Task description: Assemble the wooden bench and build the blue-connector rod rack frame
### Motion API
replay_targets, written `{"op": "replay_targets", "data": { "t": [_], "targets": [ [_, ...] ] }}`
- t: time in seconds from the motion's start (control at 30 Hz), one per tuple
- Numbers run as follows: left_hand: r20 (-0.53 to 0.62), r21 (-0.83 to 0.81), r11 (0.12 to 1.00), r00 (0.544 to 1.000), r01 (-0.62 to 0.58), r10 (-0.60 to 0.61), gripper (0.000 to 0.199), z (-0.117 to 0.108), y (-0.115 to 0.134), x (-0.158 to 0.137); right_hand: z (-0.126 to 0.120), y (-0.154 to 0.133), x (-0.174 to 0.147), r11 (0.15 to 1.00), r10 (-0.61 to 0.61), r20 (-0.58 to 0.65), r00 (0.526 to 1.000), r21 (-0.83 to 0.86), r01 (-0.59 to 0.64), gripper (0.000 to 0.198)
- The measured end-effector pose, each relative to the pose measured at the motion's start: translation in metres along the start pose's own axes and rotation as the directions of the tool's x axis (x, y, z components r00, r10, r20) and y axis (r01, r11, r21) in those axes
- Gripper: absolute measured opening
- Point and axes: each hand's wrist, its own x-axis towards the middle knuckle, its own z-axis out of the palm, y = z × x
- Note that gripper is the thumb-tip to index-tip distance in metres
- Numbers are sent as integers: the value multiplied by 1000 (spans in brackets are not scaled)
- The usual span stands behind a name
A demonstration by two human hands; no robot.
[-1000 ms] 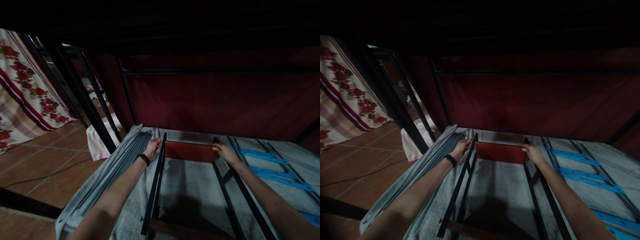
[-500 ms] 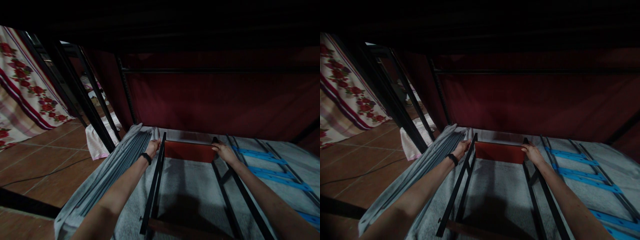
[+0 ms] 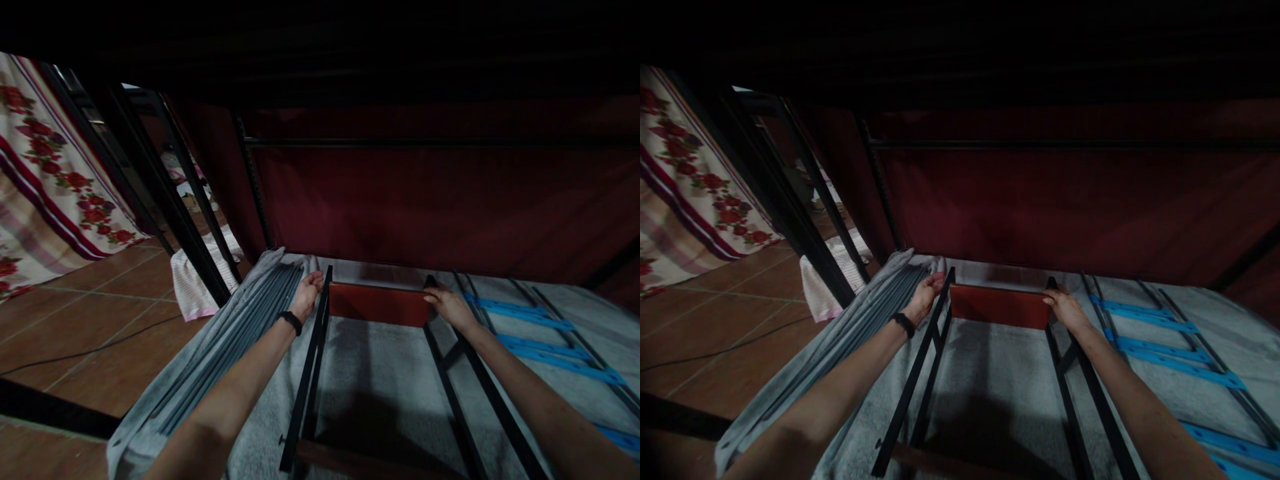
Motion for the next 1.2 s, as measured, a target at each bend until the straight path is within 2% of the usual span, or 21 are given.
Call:
{"op": "replay_targets", "data": {
  "t": [0.13,0.23,0.33,0.47,0.57,0.77,0.9,0.97,1.2],
  "targets": [
    [-59,30,999,997,43,-41,17,5,0,-2,0,1,1,1000,-8,12,1000,2,8,31],
    [-44,24,998,998,53,-52,12,6,0,-3,0,1,1,1000,-15,7,1000,-7,15,31],
    [-33,0,998,998,61,-61,21,2,0,-3,0,1,1,1000,-27,5,1000,-12,27,30],
    [-26,-4,994,994,108,-108,20,-3,-1,-1,1,1,1,1000,-19,13,1000,-3,20,31],
    [18,-36,996,997,80,-79,16,-3,0,0,2,2,0,1000,-6,3,1000,-1,6,30],
    [31,-48,997,998,65,-64,23,-6,-2,-2,0,0,0,999,-18,-12,1000,26,19,29],
    [80,-50,999,997,15,-11,15,-8,-2,-4,-1,0,0,1000,-22,-14,1000,11,22,29],
    [97,-58,998,995,-2,7,21,-10,-2,-5,-1,0,0,1000,-27,-6,1000,3,27,31],
    [109,18,1000,994,-6,4,19,-7,-8,-4,1,2,-1,1000,-22,3,1000,5,22,32]
  ]
}}
